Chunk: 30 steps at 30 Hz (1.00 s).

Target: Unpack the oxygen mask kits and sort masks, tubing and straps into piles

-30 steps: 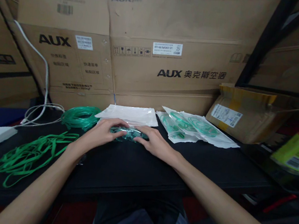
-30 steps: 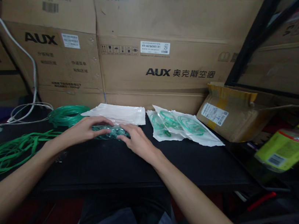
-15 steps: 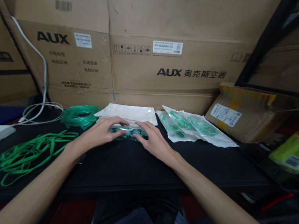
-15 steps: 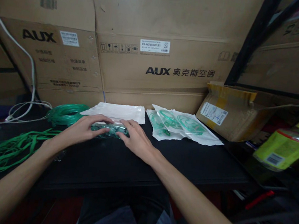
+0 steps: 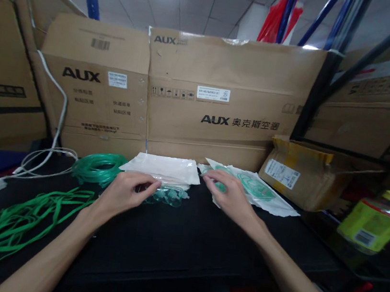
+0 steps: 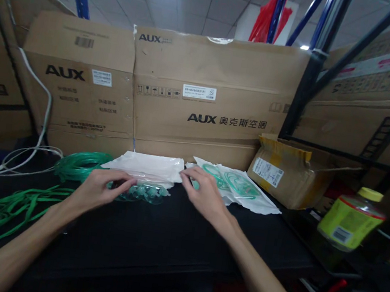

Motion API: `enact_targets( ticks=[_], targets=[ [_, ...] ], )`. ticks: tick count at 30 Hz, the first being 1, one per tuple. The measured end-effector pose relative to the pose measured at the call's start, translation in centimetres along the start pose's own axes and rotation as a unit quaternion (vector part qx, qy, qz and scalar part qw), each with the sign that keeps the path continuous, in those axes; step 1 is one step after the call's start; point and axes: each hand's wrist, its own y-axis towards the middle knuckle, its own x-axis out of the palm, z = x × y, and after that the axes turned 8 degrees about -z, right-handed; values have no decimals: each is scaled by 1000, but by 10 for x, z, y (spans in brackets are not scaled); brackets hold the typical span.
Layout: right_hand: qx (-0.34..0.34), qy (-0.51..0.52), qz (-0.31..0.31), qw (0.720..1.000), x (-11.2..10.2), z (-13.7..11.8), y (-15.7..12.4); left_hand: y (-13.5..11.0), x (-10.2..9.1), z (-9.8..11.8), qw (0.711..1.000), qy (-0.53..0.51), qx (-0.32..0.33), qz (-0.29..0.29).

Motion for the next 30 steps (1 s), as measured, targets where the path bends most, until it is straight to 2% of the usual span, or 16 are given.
enact_targets(
  ticks=[3, 6, 9, 11, 13, 15, 16, 17, 18, 19, 20, 25, 28, 30],
  targets=[
    [54, -111, -16, 992, -55, 35, -27, 0, 1, 7, 1000, -1, 6, -1],
    [139, -190, -19, 972, -101, 67, -65, 8, 6, 26, 998, -59, -26, -21],
    [306, -185, -13, 934, -122, 84, -96, 27, 18, 60, 989, -105, -27, -100],
    [437, -73, 14, 896, -122, 85, -107, 44, 30, 85, 987, -89, 16, -132],
    [516, 130, 67, 844, -116, 84, -110, 63, 45, 105, 987, -68, 57, -132],
    [540, 330, 146, 761, -109, 83, -107, 81, 60, 119, 988, -63, 82, -118],
    [539, 398, 188, 718, -105, 84, -105, 88, 68, 123, 987, -65, 93, -111],
    [537, 439, 225, 684, -103, 87, -102, 94, 75, 125, 986, -71, 103, -106],
    [535, 457, 257, 663, -100, 89, -101, 98, 81, 125, 985, -78, 113, -103],
    [527, 461, 282, 657, -98, 93, -99, 100, 86, 124, 984, -86, 121, -99],
    [515, 454, 301, 662, -97, 96, -98, 101, 91, 123, 983, -93, 126, -96],
    [462, 402, 358, 705, -94, 105, -91, 91, 100, 115, 977, -152, 114, -92],
    [453, 404, 353, 712, -95, 97, -78, 87, 99, 116, 963, -237, 71, -109],
    [432, 400, 361, 723, -94, 84, -66, 87, 99, 118, 945, -308, 14, -109]
  ],
)
